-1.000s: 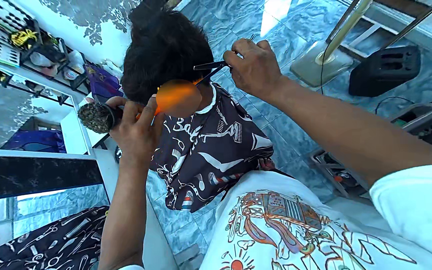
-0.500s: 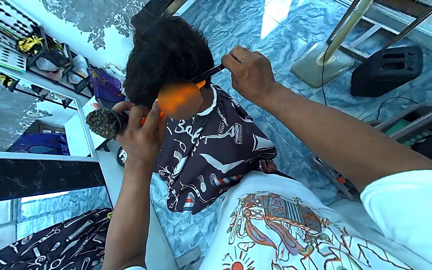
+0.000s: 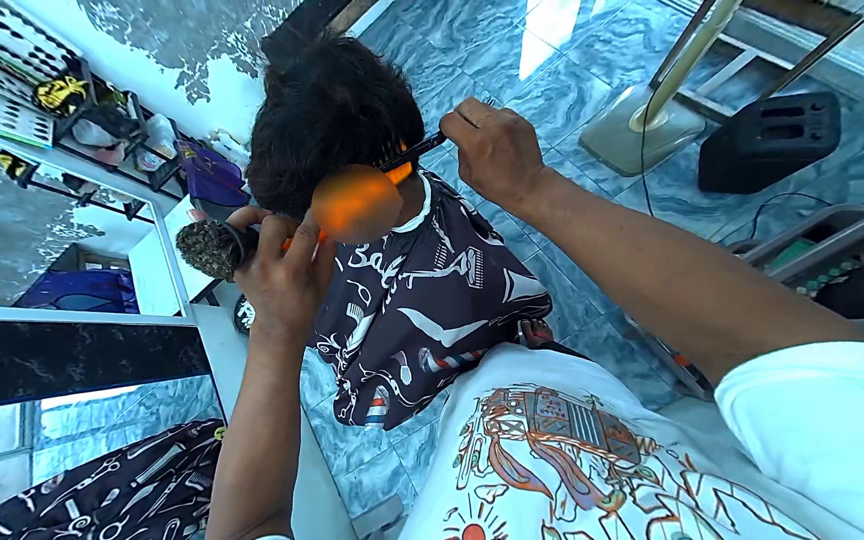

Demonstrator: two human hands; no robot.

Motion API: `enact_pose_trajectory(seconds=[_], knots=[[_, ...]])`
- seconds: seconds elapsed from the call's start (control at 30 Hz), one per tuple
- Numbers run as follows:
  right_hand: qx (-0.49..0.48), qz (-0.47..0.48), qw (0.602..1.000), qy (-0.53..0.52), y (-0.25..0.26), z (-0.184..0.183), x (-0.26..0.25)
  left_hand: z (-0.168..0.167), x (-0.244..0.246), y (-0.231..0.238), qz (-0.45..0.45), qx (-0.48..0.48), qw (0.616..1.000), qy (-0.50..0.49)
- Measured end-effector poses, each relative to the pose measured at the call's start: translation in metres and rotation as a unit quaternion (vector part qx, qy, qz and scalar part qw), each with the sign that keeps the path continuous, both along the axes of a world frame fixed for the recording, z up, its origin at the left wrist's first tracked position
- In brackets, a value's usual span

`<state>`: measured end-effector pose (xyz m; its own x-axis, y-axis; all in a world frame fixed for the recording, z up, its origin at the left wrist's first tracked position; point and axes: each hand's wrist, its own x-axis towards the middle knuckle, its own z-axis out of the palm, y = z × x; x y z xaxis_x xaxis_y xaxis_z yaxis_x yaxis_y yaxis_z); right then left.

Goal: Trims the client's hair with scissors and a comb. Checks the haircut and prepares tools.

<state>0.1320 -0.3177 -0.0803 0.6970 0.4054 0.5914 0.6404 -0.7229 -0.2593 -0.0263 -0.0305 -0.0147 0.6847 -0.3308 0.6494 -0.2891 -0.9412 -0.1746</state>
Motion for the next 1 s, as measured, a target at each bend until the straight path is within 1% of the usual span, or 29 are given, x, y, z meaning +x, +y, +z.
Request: enact_pose_trajectory(seconds=[0.07,0.1,0.13,0.17,0.23,0.3,0.37,0.43,0.5,0.57,0.7,1.0], knots=[[0.022,-0.019,0.998,0.056,-0.01,0.006,-0.009,-0.003,-0.009,0.001,-0.034,-0.015,0.991,0.127],[0.03,-0.035,0.995,0.09,-0.017,0.011,-0.012,-0.01,-0.011,0.005,-0.062,-0.046,0.98,0.182],[0.029,-0.048,0.993,0.107,-0.024,0.016,-0.013,-0.018,-0.01,0.01,-0.083,-0.081,0.971,0.211],[0.015,-0.052,0.993,0.105,-0.03,0.019,-0.013,-0.025,-0.01,0.017,-0.092,-0.111,0.966,0.216],[-0.043,-0.029,0.996,0.074,-0.037,0.025,-0.012,-0.031,-0.005,0.033,-0.092,-0.147,0.967,0.186],[-0.111,0.012,0.993,0.045,-0.036,0.034,-0.012,-0.031,0.002,0.047,-0.081,-0.145,0.977,0.132],[-0.169,0.043,0.984,0.028,-0.028,0.044,-0.013,-0.026,0.01,0.054,-0.069,-0.119,0.989,0.062],[-0.198,0.052,0.979,0.013,-0.016,0.048,-0.016,-0.019,0.014,0.052,-0.053,-0.08,0.995,0.007],[-0.204,0.047,0.978,0.0,-0.005,0.048,-0.02,-0.014,0.017,0.048,-0.053,-0.046,0.997,-0.038],[-0.19,0.036,0.981,-0.011,0.002,0.047,-0.025,-0.012,0.019,0.046,-0.061,-0.035,0.996,-0.059],[-0.157,0.021,0.987,-0.002,0.004,0.044,-0.029,-0.012,0.018,0.043,-0.058,-0.023,0.996,-0.068],[-0.149,-0.004,0.989,-0.009,0.004,0.042,-0.028,-0.012,0.019,0.044,-0.057,-0.016,0.995,-0.079]])
